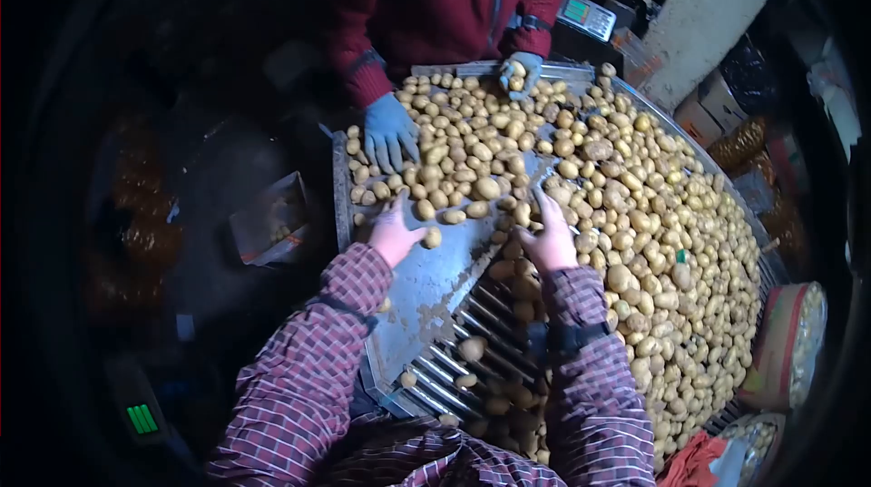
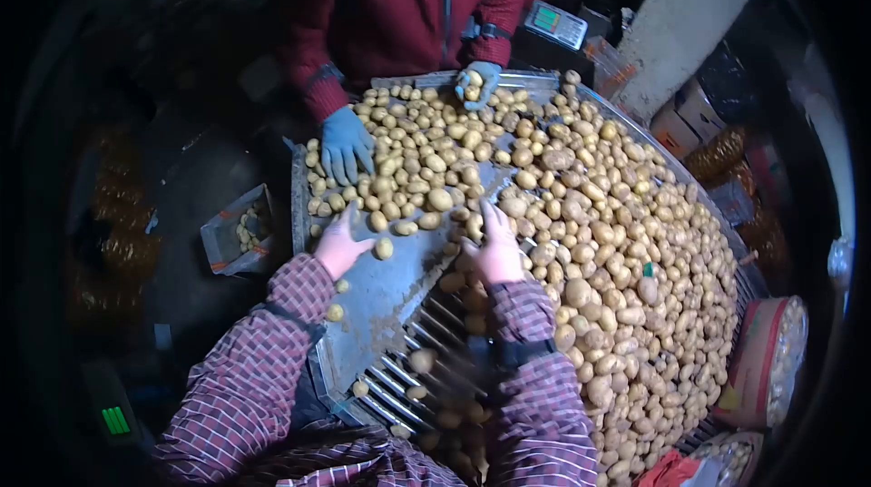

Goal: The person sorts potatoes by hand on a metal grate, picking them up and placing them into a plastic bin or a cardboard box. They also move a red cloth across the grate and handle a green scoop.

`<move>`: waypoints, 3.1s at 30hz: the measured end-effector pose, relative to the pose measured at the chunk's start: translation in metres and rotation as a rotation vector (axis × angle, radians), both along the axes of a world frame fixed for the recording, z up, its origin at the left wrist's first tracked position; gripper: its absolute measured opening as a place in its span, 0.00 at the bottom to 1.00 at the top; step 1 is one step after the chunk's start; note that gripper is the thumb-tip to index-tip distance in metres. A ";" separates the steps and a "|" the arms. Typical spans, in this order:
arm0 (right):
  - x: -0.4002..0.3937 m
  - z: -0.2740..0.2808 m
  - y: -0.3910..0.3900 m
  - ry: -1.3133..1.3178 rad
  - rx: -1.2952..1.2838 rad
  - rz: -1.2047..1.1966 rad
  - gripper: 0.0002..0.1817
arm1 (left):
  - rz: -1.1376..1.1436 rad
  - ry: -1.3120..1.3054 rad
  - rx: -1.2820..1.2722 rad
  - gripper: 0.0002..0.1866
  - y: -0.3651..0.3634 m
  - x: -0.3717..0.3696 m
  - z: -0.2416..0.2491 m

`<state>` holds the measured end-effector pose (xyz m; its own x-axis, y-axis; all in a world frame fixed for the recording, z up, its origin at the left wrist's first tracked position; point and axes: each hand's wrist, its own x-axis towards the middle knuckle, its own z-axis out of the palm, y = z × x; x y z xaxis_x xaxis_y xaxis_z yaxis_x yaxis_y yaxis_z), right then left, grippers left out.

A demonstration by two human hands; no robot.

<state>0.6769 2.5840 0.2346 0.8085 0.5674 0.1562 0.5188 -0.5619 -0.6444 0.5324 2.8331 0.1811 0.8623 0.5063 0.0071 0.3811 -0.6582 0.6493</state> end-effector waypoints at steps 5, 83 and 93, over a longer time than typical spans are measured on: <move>-0.108 0.022 -0.146 -0.225 -0.232 -0.106 0.29 | -0.167 0.086 -0.091 0.38 -0.066 -0.077 0.009; -0.072 -0.005 -0.096 -0.266 -0.588 -0.241 0.28 | 0.113 -0.068 -1.902 0.16 -0.143 -0.206 0.037; -0.237 0.004 -0.150 0.055 -0.293 0.415 0.26 | 0.105 0.070 -1.746 0.22 -0.141 -0.201 0.027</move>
<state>0.4396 2.4343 0.2384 0.5084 0.8560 -0.0939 0.7065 -0.4770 -0.5229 0.3310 2.6924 0.2085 0.8031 -0.0720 -0.5914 0.4280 0.7604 0.4886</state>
